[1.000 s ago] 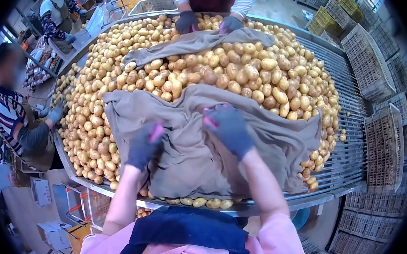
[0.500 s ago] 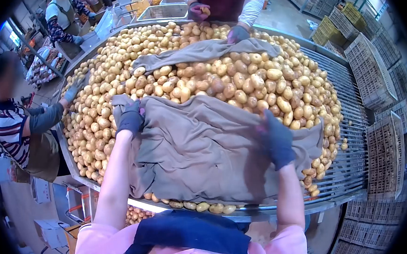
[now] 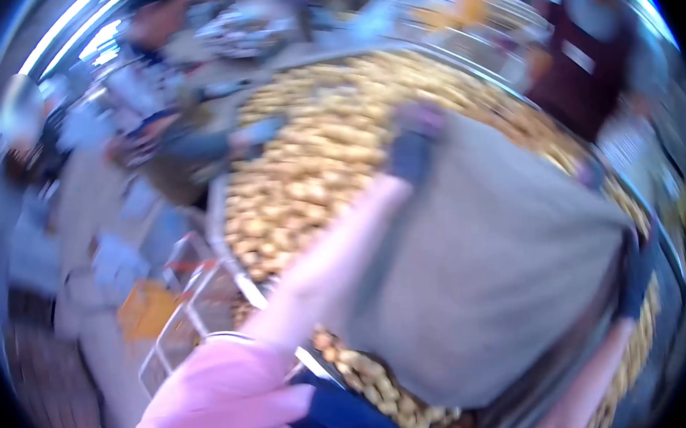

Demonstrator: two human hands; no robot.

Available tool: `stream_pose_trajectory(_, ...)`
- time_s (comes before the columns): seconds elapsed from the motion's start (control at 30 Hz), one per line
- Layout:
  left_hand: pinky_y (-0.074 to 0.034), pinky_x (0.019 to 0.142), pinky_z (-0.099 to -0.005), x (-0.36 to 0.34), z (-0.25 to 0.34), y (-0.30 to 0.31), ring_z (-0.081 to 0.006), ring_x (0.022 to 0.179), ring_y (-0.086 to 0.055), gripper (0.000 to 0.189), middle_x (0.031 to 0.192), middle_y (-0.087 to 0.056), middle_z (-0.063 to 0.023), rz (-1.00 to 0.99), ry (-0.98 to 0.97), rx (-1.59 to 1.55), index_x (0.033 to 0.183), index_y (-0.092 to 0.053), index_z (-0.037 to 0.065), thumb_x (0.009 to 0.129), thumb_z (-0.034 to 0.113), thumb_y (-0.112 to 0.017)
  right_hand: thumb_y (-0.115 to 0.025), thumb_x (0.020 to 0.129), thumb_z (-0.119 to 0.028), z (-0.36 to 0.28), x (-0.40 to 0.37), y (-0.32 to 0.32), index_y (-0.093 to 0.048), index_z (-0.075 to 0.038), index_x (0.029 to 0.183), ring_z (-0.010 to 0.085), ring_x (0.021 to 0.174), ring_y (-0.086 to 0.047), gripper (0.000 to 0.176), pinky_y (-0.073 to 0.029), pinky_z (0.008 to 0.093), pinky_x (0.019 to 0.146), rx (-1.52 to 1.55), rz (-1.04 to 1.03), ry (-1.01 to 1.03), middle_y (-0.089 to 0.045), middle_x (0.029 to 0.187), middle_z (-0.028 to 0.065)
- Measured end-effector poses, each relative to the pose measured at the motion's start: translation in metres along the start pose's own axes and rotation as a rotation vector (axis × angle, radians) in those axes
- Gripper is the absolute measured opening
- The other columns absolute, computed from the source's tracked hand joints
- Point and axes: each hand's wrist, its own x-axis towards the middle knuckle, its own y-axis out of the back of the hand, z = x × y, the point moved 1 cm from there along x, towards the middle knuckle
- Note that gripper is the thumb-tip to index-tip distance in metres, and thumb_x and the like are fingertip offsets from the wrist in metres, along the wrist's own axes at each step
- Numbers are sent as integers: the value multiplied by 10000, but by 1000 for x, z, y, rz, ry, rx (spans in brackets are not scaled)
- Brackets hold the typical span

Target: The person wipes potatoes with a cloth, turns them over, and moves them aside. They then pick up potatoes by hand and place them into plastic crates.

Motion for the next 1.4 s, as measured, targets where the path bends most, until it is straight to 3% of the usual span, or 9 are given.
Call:
stream_pose_trajectory(0.1,-237,938,-718,-38,-22,-70,-533,1209,-347,708,1427,-270,-255,-29,63,1420,1420,-253,91,873,515,-401,-431,918,-487,-109,-46,-87,-257,-196,1459,361,1384,-176,639,-190,572,1070,-632,-424,-195,-215,1511,127)
stream_pose_trajectory(0.13,-170,970,-732,-46,67,-59,-497,1306,-239,653,1464,-229,-230,-566,384,1142,1416,-311,184,866,523,-410,-395,929,-480,-141,-54,-96,-268,-214,1456,378,1380,-180,604,-170,589,1071,-757,-602,-90,-236,1505,111)
stream_pose_trajectory(0.2,-42,973,-760,-63,37,-62,-470,1373,-113,678,1519,-126,-189,-705,401,1074,1422,-336,257,823,556,-447,-358,940,-473,-147,-48,-109,-280,-233,1452,396,1376,-183,571,-150,606,1072,-902,-782,21,-257,1500,96)
stream_pose_trajectory(0.53,-144,1079,-606,-69,10,-66,-523,1356,-51,635,1504,-140,-228,-817,307,893,1351,-464,213,797,523,-498,-354,928,-487,-146,-90,-166,-322,-131,1430,330,1400,-177,616,-116,676,1021,-640,-801,172,-292,1488,104)
stream_pose_trajectory(0.7,-172,1072,-582,-114,24,-32,-478,1374,-85,523,1467,-226,-253,-717,175,738,1258,-572,213,856,524,-445,-354,953,-360,-233,-87,-115,-330,-13,1403,348,1403,-151,570,-97,641,1054,-715,-1342,233,-215,1502,189)
stream_pose_trajectory(0.73,-172,1072,-582,-100,29,-39,-478,1374,-85,523,1467,-226,-253,-741,164,720,1258,-572,213,856,524,-445,-354,953,-360,-208,-90,-132,-330,-13,1403,348,1403,-151,570,-97,641,1054,-721,-1342,200,-215,1502,189)
stream_pose_trajectory(0.8,-165,1058,-612,-63,50,-44,-469,1379,-60,540,1484,-205,-229,-793,384,921,1284,-550,206,869,523,-412,-362,937,-397,-143,-87,-187,-317,4,1403,383,1402,-114,617,-59,555,1102,-11,-569,303,-224,1488,219)
stream_pose_trajectory(1.2,-164,1064,-605,-119,50,-16,-445,1395,3,697,1521,-100,-205,-909,357,908,1419,-350,222,823,543,-513,-403,881,-503,-172,-153,-117,-218,44,1425,398,1406,-54,793,-58,536,1113,-84,-891,376,-182,1495,229)
stream_pose_trajectory(1.4,-246,1030,-603,-79,26,-45,-427,1399,-44,698,1533,-86,-174,-792,532,1108,1439,-290,298,841,623,-442,-482,882,-389,-169,-110,-220,-230,-41,1450,407,1403,-51,712,-100,476,1123,-329,-183,356,-127,1523,187)
